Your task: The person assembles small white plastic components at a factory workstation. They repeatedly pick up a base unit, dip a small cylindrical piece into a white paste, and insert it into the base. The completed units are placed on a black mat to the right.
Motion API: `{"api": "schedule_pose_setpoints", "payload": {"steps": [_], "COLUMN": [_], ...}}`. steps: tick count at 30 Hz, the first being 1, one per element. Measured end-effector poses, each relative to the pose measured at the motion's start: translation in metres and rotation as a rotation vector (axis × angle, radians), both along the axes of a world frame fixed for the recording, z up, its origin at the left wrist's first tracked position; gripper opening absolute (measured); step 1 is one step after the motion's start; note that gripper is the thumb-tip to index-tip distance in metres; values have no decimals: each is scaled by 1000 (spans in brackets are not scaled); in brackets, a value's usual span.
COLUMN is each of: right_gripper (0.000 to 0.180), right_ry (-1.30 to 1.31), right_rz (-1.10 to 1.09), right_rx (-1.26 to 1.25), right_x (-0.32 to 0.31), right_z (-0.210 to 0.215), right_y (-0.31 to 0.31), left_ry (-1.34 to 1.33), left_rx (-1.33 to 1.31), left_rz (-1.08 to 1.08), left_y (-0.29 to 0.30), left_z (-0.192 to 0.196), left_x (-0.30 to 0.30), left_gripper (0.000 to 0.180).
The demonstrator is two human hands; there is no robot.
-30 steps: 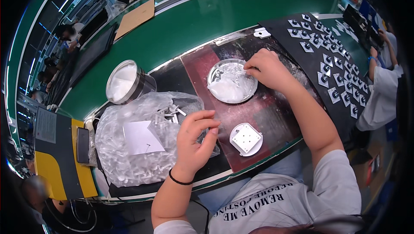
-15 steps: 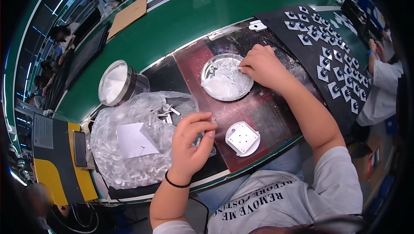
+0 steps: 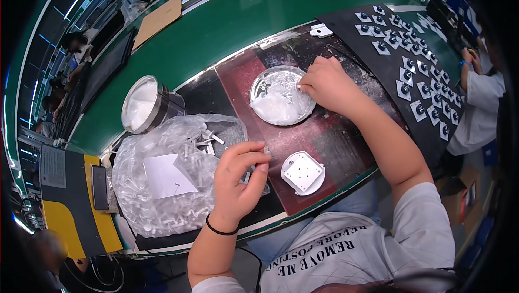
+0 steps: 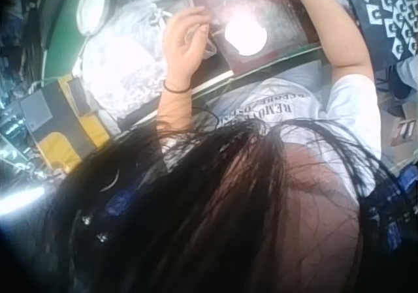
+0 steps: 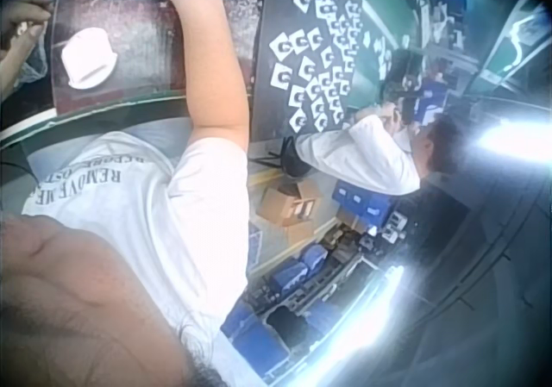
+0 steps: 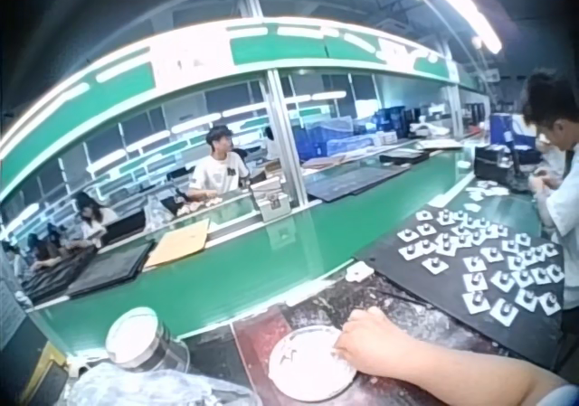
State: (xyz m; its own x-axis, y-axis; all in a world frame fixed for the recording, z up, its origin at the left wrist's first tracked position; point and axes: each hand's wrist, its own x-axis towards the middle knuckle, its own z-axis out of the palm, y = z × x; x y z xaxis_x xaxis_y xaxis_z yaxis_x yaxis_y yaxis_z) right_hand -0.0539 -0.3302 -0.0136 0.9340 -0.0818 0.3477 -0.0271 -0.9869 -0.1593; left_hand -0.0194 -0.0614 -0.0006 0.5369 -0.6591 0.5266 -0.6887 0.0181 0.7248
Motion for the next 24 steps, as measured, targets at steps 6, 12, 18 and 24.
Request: {"api": "schedule_pose_setpoints", "payload": {"steps": [6,12,18,24], "right_gripper": [12,12,12,17], "right_ry": [27,37,-87,109], "right_rz": [-3,-20,-2,-26], "right_rx": [-21,-54,72,997], "right_x": [0,0,-2,-20], "right_z": [2,2,9,35], "right_y": [2,2,2,11], "left_ry": [-4,12,-13,-167], "left_rx": [9,20,67,406], "left_rz": [7,10,-12,-122], "left_y": [0,0,2,1], "left_z": [0,0,1,8], "left_x": [0,0,2,-5], "left_gripper": [14,14,23,86]}}
